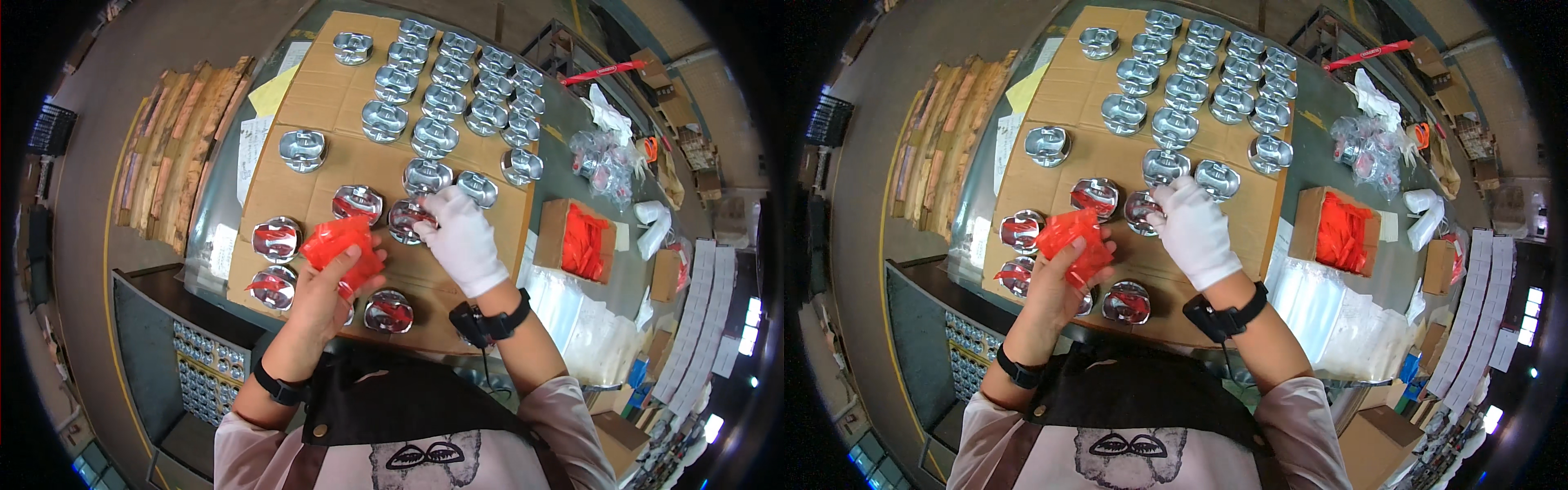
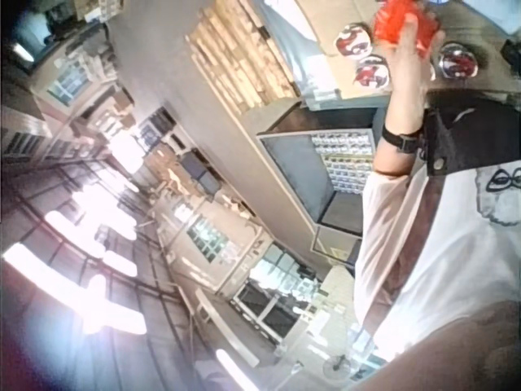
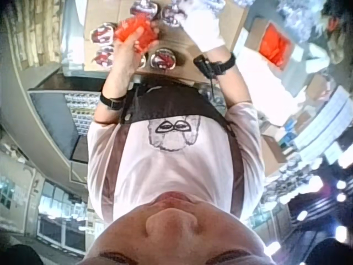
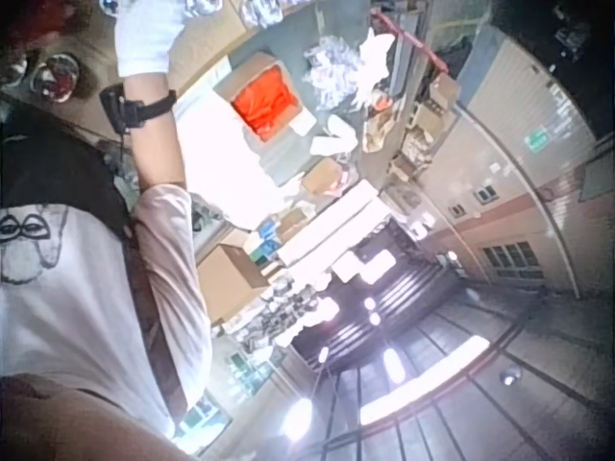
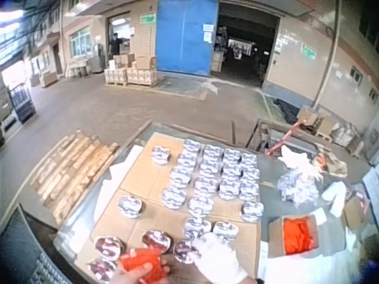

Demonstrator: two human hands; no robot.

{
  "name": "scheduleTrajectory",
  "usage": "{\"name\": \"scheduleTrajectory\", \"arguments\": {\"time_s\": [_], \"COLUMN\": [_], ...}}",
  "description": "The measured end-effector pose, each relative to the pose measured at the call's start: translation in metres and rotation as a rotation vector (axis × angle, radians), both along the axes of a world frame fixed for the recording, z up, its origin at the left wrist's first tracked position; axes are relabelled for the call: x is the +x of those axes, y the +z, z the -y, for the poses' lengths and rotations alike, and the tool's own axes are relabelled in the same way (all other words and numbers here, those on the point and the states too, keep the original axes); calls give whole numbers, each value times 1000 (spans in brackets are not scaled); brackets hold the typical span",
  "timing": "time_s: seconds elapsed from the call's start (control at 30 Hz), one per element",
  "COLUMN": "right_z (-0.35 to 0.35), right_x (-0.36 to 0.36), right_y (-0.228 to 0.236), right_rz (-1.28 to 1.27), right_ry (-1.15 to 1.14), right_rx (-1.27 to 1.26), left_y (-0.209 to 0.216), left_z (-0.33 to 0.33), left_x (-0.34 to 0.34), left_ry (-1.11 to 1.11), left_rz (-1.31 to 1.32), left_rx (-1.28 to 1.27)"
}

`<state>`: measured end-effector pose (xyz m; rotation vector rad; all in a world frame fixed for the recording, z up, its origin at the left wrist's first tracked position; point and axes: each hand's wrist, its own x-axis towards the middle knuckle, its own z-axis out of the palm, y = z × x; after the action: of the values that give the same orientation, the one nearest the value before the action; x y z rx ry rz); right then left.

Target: The person places red plastic liners into small metal containers, then wraps each container in clear plastic film. The person handles the containers one at a time, repeating the process across a batch arranged on a table.

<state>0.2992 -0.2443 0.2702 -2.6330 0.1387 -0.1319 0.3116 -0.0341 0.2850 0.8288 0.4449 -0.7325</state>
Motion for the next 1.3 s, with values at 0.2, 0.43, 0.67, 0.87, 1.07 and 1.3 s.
{"name": "scheduleTrajectory", "arguments": {"time_s": [0.2,0.43,0.67,0.87,1.07,1.3], "right_z": [-14,49,56,29,93,74], "right_x": [-31,-49,-36,-32,1,5], "right_y": [53,34,11,54,2,19], "right_rz": [-296,83,-55,-312,3,223], "right_ry": [-107,-133,32,-1,-264,-85], "right_rx": [684,116,-312,420,322,58], "left_y": [-14,-20,-4,-15,-10,-15], "left_z": [13,29,35,57,60,66], "left_x": [-12,-18,-1,-4,19,39], "left_ry": [-113,-148,-157,-164,-199,-225], "left_rz": [172,152,37,154,97,34], "left_rx": [6,77,-120,55,53,-58]}}
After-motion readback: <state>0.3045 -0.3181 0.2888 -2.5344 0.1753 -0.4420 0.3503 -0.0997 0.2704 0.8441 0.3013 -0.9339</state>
